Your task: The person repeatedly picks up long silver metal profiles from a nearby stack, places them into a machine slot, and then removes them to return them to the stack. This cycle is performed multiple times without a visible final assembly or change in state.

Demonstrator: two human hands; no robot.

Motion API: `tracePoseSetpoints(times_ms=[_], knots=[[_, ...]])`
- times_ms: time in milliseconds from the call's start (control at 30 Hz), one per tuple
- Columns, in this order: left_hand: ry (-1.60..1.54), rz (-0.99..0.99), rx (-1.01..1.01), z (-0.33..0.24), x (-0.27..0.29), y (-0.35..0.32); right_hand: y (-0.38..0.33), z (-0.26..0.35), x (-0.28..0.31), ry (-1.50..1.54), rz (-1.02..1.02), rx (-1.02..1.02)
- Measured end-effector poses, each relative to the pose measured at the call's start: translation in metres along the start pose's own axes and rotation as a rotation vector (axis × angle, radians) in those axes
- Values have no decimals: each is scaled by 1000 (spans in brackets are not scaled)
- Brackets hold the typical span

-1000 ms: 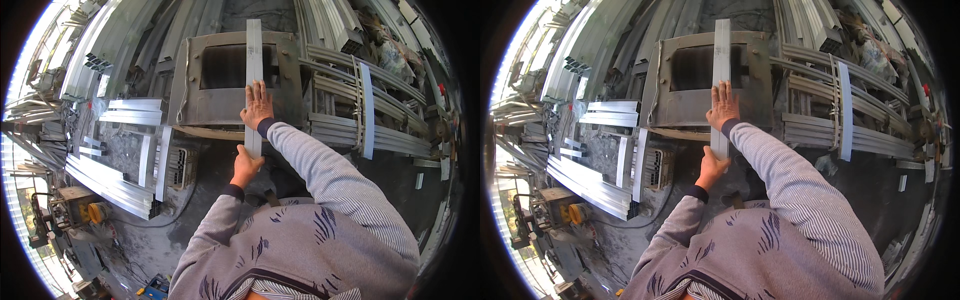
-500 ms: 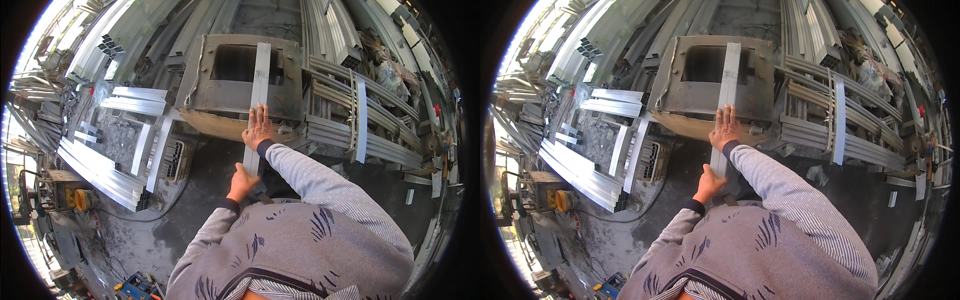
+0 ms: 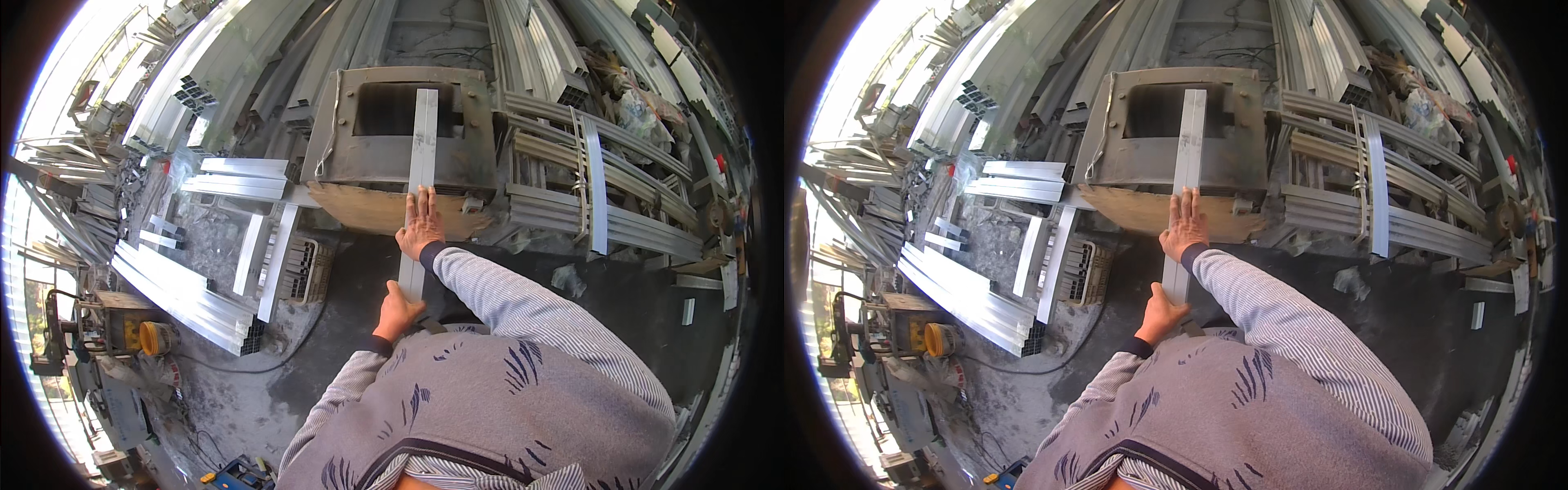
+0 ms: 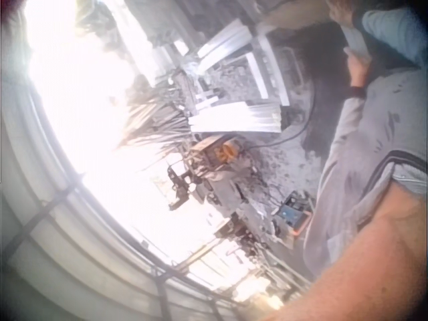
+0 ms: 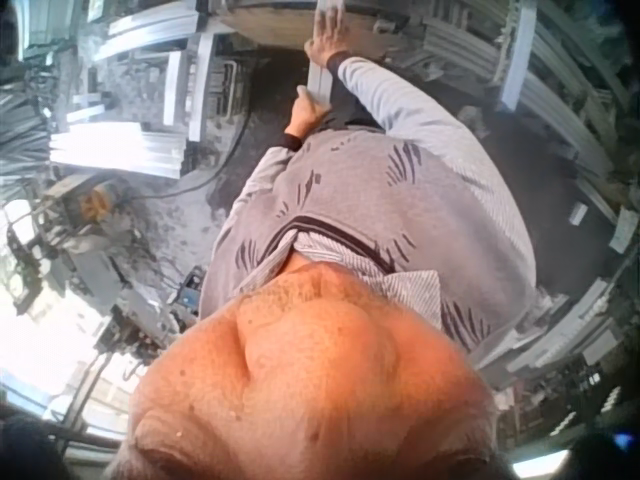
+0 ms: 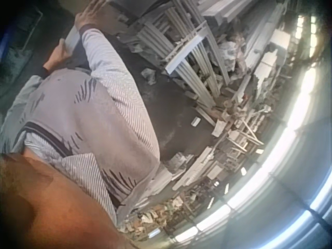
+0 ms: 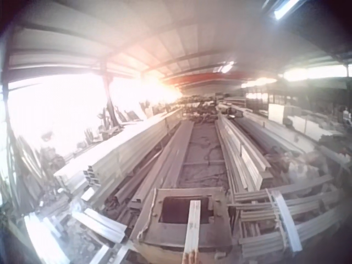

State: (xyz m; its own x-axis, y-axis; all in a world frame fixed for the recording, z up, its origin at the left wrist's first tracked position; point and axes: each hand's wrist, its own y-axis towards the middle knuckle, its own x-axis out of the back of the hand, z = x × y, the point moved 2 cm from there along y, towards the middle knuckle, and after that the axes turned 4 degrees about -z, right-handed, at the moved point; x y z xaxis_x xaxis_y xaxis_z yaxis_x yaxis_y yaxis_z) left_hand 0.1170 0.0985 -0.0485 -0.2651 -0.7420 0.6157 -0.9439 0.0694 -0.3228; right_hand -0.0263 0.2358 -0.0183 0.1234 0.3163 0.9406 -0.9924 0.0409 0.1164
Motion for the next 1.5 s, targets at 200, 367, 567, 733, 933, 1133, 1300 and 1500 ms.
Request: tracePoseSetpoints(times_ms=[200, 367, 567, 733, 933, 1133, 1300, 1500], knots=[[20, -4, 25, 22, 11, -22, -24, 18, -14, -4, -26, 17], [40, -21, 49, 45, 16, -43, -48, 38, -22, -13, 36, 14], [61, -29, 109, 64, 28, -70, -73, 56, -31, 61, 63, 4], [80, -26, 118, 54, 49, -84, -78, 54, -37, 220, -2, 14], [53, -21, 130, 34, 62, -100, -78, 3, -51, 829, -188, -249], [-169, 62, 223, 53, 48, -96, -89, -7, -80, 1949, 538, -693], [-535, 144, 287, 74, 54, -92, -90, -9, -84, 1597, 161, -777], [-552, 193, 474, 78, 64, -87, -99, -12, -85, 1508, 114, -770]])
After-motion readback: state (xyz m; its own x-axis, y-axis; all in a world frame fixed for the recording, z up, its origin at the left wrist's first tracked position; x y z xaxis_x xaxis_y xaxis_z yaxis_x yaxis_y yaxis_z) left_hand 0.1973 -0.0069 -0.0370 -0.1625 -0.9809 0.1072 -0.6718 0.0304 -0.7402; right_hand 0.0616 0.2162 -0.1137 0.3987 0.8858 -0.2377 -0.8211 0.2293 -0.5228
